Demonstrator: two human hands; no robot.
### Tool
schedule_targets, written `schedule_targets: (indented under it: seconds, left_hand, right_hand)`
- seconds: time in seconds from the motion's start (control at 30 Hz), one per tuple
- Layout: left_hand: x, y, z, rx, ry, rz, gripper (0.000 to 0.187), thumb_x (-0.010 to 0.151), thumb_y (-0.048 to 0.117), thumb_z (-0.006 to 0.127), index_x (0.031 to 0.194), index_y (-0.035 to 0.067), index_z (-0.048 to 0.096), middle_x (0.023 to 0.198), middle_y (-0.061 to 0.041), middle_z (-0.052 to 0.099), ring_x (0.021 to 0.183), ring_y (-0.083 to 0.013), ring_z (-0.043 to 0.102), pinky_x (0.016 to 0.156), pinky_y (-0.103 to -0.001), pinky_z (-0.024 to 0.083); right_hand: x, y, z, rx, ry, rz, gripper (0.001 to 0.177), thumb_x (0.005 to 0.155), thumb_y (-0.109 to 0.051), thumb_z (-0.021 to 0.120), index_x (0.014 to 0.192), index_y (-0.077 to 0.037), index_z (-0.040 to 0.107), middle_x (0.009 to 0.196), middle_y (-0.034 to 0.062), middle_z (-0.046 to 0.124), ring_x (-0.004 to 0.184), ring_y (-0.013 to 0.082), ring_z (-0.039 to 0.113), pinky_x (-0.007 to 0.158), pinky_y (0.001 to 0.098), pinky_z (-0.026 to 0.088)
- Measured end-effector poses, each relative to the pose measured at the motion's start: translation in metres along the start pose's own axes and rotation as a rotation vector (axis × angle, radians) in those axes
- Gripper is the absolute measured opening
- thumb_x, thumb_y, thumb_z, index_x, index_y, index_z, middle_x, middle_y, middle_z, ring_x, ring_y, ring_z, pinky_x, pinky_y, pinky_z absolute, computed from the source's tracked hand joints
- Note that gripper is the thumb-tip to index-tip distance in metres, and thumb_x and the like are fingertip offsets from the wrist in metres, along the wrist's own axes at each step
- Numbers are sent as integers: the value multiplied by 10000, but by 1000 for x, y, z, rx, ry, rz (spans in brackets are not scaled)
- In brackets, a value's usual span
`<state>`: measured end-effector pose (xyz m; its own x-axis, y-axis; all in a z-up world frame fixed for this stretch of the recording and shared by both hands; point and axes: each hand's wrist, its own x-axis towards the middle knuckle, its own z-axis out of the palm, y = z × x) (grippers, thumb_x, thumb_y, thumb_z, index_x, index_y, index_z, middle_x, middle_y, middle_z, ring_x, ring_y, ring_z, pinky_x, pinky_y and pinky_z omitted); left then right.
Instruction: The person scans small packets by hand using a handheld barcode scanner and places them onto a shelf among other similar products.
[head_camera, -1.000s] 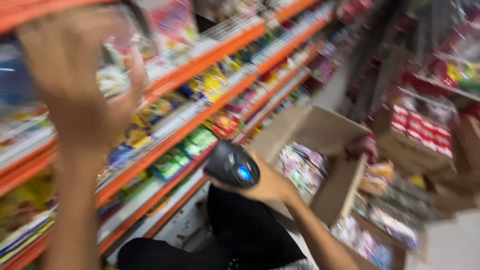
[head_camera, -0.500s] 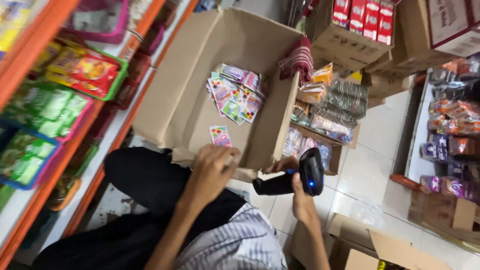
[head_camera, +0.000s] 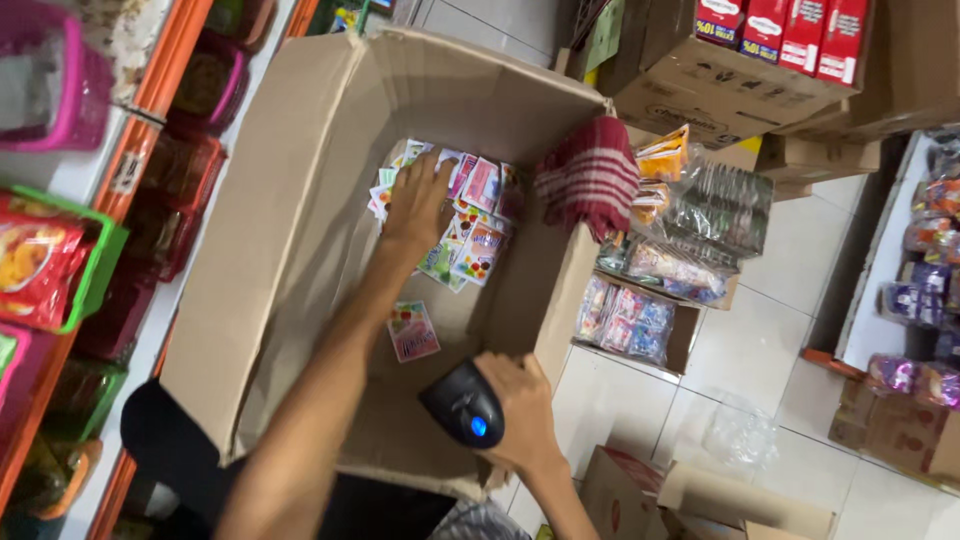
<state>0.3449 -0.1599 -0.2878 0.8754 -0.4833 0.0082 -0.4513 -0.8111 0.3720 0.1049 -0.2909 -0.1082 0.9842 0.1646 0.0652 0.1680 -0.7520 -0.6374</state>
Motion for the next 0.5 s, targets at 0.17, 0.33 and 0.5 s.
schedule_targets:
  seconds: [0.17, 0.33, 0.5]
  left_hand:
    - [-9, -16, 41, 148, -33, -39, 500, 737, 11, 718, 1221, 118, 650, 1378, -100, 611, 1338, -274, 517, 1119, -482, 363]
    - [-78, -7, 39, 125, -239, 23, 232, 860, -34, 663, 1026, 127, 687, 1051, -90, 731, 1083, -260, 691, 1060, -443, 457]
    - [-146, 13, 4, -391, -507, -128, 277, 825, 1, 692, 1095, 61, 701, 1006, -152, 723, 957, -304, 690, 832, -430, 534]
  right_hand:
    - [-3, 10, 4, -34, -19, 16, 338, 649, -265, 716, 891, -54, 609, 810, 114, 598, 777, 316, 603, 738, 405, 411]
    - [-4, 18, 7, 26, 64, -53, 262, 692, -246, 683, 858, -59, 606, 812, 108, 568, 756, 311, 576, 777, 393, 455]
    - [-8, 21, 9, 61, 63, -80, 272, 721, -227, 702, 909, -45, 626, 825, 110, 581, 786, 305, 590, 808, 403, 459]
